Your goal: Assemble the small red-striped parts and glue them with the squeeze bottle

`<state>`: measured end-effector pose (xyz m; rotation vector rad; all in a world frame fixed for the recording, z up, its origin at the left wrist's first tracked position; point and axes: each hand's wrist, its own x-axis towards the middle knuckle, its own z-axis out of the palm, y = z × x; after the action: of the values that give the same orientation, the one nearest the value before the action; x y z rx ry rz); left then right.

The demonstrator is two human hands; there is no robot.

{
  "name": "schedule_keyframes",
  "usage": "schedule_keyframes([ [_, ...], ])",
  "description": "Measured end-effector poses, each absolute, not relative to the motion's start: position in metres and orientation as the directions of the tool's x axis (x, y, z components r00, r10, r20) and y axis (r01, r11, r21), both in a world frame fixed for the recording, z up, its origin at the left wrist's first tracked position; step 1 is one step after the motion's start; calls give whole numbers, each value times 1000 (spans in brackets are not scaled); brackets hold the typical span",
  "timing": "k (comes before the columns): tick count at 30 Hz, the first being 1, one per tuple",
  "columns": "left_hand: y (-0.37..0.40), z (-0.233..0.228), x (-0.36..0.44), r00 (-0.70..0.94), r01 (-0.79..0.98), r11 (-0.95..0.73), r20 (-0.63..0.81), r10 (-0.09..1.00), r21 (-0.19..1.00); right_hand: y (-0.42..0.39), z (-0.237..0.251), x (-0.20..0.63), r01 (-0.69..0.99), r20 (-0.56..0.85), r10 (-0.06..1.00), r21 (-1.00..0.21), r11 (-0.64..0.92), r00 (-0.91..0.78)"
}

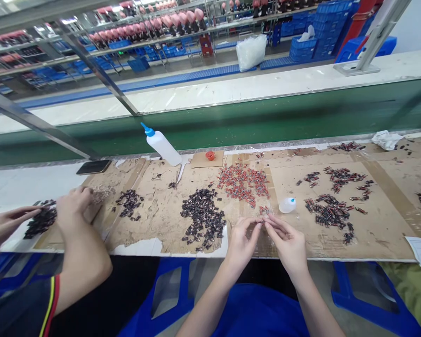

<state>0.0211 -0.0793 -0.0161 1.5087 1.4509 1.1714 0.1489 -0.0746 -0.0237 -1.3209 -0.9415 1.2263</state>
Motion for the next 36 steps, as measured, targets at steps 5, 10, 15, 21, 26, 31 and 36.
schedule_keyframes([
  [5,-79,-14,24,-67,327,-82,110,992,942,-74,-23,154,-76,-164,977,-985,-154,139],
  [10,-77,-11,21,-33,177,-40,47,998,983,-77,-18,157,-19,-78,987,-997,-76,144],
  [15,-76,-9,17,-30,101,10,-7,1000,995,-79,-16,157,113,75,990,-992,62,117],
  [21,-79,-5,17,-47,105,35,-30,998,994,-80,-12,159,268,203,976,-947,178,71],
  [26,-79,-4,17,-42,119,20,-16,999,993,-80,-9,161,359,272,962,-901,241,37],
  [31,-79,-4,15,-28,167,2,3,1000,986,-78,-7,164,396,282,959,-879,265,-17],
  [36,-79,-8,14,-7,213,-8,9,1000,977,-76,-6,167,402,235,970,-884,237,-57],
])
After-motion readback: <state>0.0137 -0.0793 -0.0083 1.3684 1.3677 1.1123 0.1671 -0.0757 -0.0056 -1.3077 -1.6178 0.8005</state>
